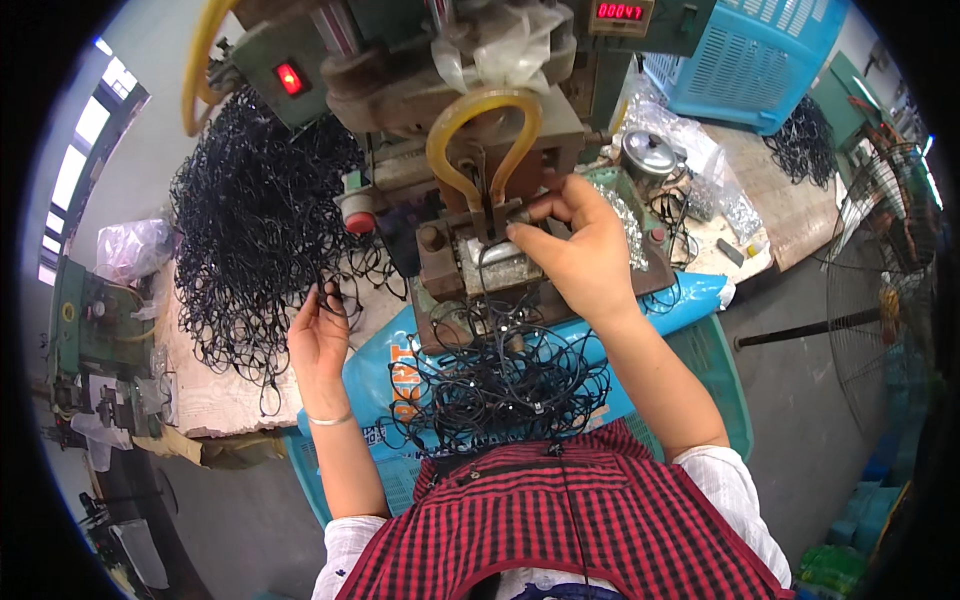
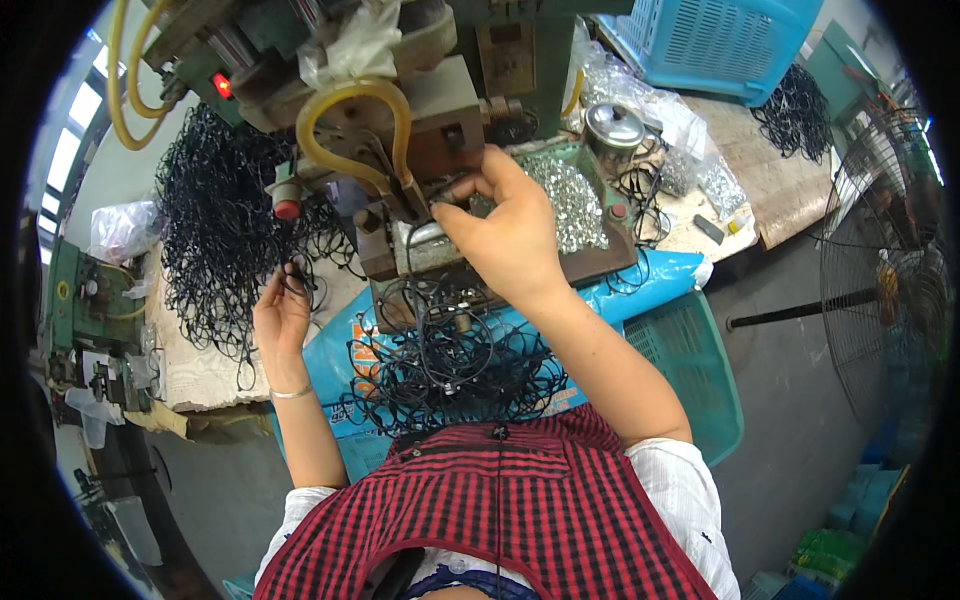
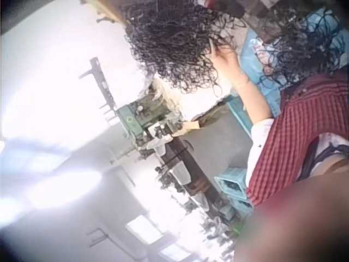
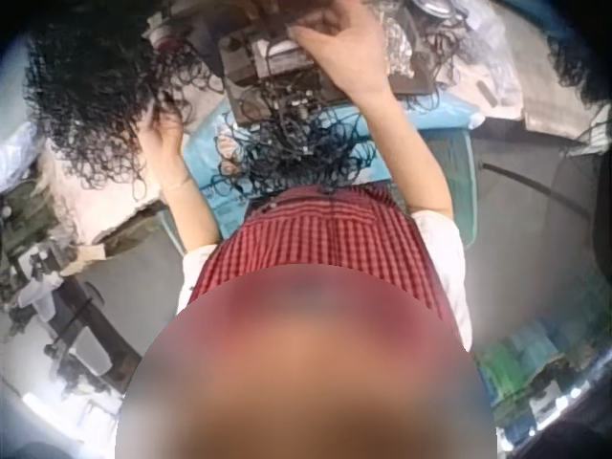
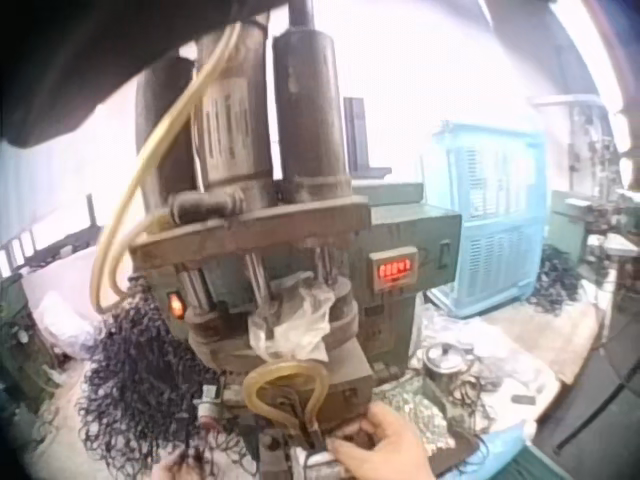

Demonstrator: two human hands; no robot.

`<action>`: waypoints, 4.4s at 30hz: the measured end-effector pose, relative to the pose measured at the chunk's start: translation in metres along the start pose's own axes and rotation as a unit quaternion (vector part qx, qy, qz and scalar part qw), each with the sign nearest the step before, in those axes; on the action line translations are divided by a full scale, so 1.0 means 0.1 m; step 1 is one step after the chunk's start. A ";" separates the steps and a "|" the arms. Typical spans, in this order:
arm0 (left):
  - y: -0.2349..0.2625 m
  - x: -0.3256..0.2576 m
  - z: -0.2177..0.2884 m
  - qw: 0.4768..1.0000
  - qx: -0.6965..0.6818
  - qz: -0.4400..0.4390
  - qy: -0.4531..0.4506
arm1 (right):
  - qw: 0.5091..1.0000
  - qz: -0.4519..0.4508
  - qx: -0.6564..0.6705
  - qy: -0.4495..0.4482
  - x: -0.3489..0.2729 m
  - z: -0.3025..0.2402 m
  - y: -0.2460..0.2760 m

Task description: The person repeatedly picks black wires and small metallic parts, inserts them into a press machine, and removes the assembled components. The process is continuous and repetitive, with the person handling wires and parts one at a time.

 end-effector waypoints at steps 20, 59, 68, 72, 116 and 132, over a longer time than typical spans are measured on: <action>-1.84 -1.71 -1.01 0.397 0.528 -0.559 -0.500 | 0.795 0.096 -0.598 0.008 -0.35 0.65 0.80; -0.22 -0.05 0.39 0.372 0.821 0.065 -0.428 | 0.980 0.071 -0.182 -0.035 -0.37 0.27 0.74; -0.30 -0.63 0.41 0.411 0.819 0.086 -0.390 | 0.999 0.023 -0.035 0.023 -0.05 0.08 0.05; -0.87 -1.00 0.28 0.388 0.744 -0.073 -0.539 | 0.996 0.002 0.080 -0.039 -0.06 0.09 -0.02; -1.00 -2.07 -1.24 0.503 0.747 -0.428 0.074 | 0.918 0.126 -0.374 0.030 -0.13 0.86 0.92; -1.09 -1.36 -1.55 0.754 0.614 -0.213 0.095 | 0.991 -0.013 -0.128 0.023 0.03 -0.05 0.28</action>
Point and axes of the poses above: each hand's wrist, its own x-axis towards the middle knuckle, its own y-axis out of the back of the hand, z = x × y, the point moved 5 cm from there along x, towards the middle knuckle, and after that the axes turned 9 degrees about -x, right-handed, at the moved point
